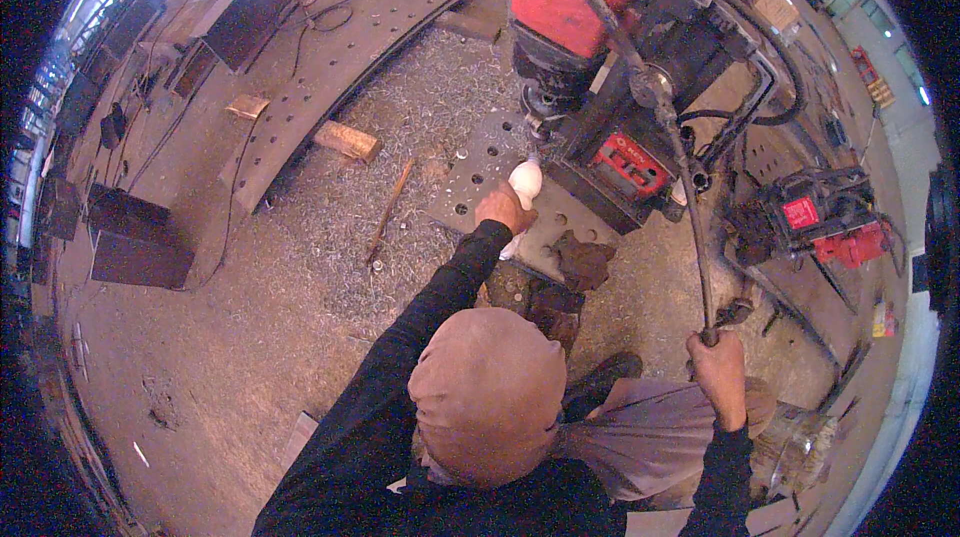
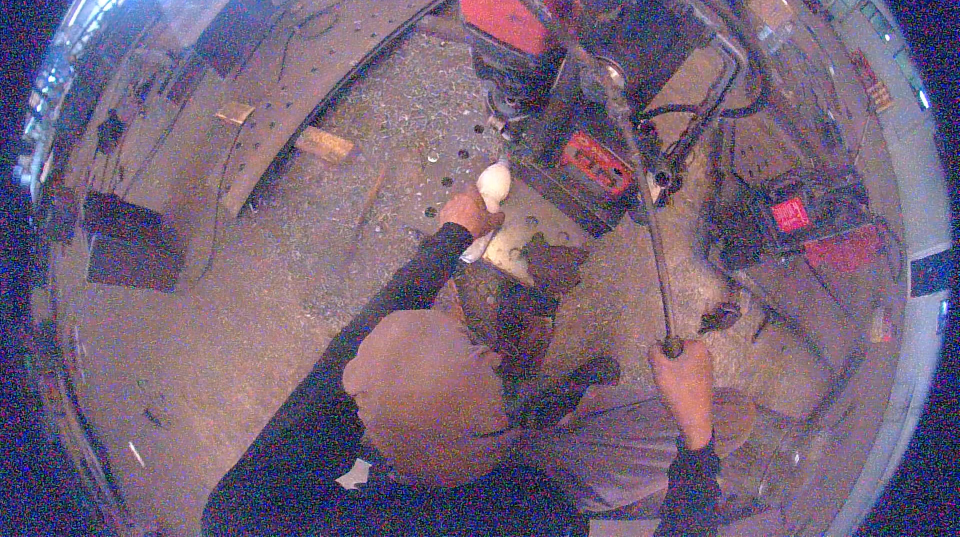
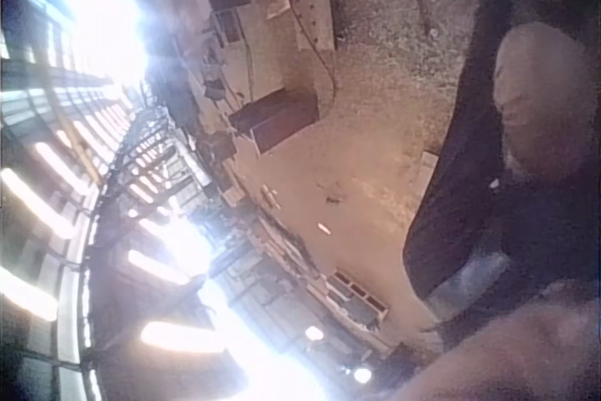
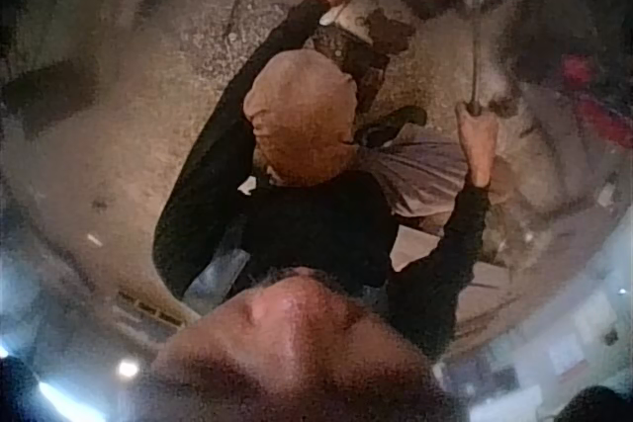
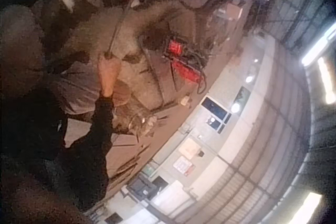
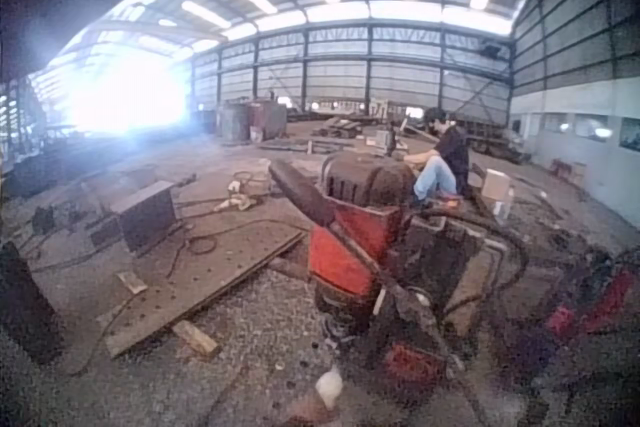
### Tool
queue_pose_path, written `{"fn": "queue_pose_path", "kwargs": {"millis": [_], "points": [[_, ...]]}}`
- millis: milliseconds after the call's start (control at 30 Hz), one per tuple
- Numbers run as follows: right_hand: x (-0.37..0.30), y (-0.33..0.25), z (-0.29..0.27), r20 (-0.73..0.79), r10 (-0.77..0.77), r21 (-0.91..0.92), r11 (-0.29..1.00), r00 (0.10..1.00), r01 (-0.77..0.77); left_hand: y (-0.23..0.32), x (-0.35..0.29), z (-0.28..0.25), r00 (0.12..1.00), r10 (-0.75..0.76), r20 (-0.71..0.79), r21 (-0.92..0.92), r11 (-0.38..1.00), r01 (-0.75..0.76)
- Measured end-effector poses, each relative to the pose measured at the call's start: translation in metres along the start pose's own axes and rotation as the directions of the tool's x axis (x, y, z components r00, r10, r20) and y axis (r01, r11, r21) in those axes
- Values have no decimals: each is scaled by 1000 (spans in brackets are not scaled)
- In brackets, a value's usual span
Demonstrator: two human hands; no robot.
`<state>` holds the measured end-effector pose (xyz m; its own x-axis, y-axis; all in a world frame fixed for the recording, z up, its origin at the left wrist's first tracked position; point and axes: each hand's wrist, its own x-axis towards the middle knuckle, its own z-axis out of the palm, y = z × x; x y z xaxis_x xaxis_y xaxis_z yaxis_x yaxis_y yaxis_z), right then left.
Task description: The person operates a red drill press to drill holes into a flat metal plate. They apply a white liquid from a bottle onto the workpiece and use the machine's lever to lower the drill bit, creating holes in the metal.
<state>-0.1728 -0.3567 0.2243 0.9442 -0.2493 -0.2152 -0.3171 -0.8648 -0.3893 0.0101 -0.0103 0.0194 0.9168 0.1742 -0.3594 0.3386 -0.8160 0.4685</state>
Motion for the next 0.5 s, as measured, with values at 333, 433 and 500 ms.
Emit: {"fn": "queue_pose_path", "kwargs": {"millis": [333, 433, 500], "points": [[-4, -13, -9, 53, 121, -10, 993, 991, -121, -3, 7, 6, 1000, 13, 3, 25, 1000, -13], [-4, -11, -9, 42, 108, -11, 994, 993, -108, -2, 8, 8, 1000, 13, 14, 33, 999, -13], [-3, -14, -10, 62, 122, -8, 993, 991, -122, -3, 8, 8, 1000, 9, 18, 36, 999, -10]]}}
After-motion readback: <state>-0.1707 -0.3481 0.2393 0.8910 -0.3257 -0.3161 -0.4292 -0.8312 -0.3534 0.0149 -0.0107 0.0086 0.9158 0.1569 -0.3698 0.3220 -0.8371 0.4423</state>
